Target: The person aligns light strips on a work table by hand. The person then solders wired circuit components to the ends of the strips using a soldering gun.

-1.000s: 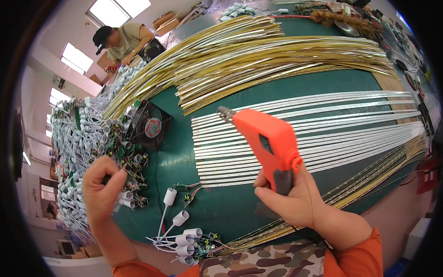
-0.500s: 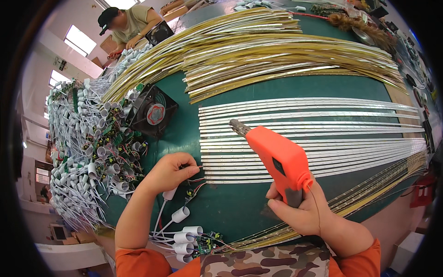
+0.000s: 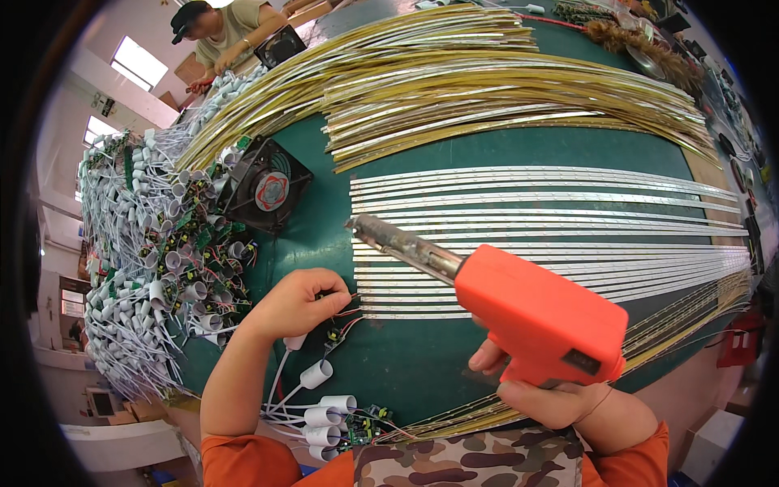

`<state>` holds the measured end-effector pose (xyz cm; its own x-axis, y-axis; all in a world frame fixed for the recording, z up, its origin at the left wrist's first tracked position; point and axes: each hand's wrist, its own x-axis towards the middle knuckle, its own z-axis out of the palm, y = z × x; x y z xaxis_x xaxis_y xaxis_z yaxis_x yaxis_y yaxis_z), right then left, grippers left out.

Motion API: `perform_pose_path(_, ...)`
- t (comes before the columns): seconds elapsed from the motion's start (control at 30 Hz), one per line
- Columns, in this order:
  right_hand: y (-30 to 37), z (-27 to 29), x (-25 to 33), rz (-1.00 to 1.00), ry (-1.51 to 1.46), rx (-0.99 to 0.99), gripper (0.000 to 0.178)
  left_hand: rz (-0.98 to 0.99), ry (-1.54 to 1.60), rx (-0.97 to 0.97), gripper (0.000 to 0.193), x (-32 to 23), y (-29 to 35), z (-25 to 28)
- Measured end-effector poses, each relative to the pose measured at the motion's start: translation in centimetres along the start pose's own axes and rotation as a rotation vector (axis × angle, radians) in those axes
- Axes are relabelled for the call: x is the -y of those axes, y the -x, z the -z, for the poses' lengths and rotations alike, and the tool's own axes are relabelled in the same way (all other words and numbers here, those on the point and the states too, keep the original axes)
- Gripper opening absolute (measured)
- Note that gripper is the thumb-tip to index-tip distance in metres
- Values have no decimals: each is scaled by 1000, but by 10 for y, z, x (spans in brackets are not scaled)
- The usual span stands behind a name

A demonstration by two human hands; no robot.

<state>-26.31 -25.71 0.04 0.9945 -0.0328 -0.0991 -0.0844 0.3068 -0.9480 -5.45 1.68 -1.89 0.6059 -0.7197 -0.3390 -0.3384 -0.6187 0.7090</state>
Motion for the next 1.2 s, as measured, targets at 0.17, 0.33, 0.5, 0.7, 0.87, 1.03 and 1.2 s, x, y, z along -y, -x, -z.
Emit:
perform_pose_path(0.17, -11, 2, -8, -51, -61, 25, 52, 33, -11, -12, 13, 0, 1, -3)
perform_pose_path(0.33, -13, 0, -11, -102, 203, 111, 53, 63, -106, -12, 15, -6, -2, -6)
perform_pose_path(0.5, -18, 1, -21, 61, 485, 254, 53, 43, -139, -13, 17, -7, -2, -5)
perform_pose_path(0.7, -21, -4, -24, 189, 591, 265, 52, 0, -182, 2, 16, -3, -5, -5)
perform_pose_path(0.87, -21, -7, -25, 224, 595, 247, 53, 12, -201, 19, 18, -3, -8, -4)
perform_pose_path(1.03, -21, -10, -28, 228, 583, 222, 53, 29, -207, 23, 18, -4, -9, -5)
perform_pose_path(1.2, -20, -9, -32, 296, 568, 233, 56, 59, -184, 7, 18, -7, -7, -8)
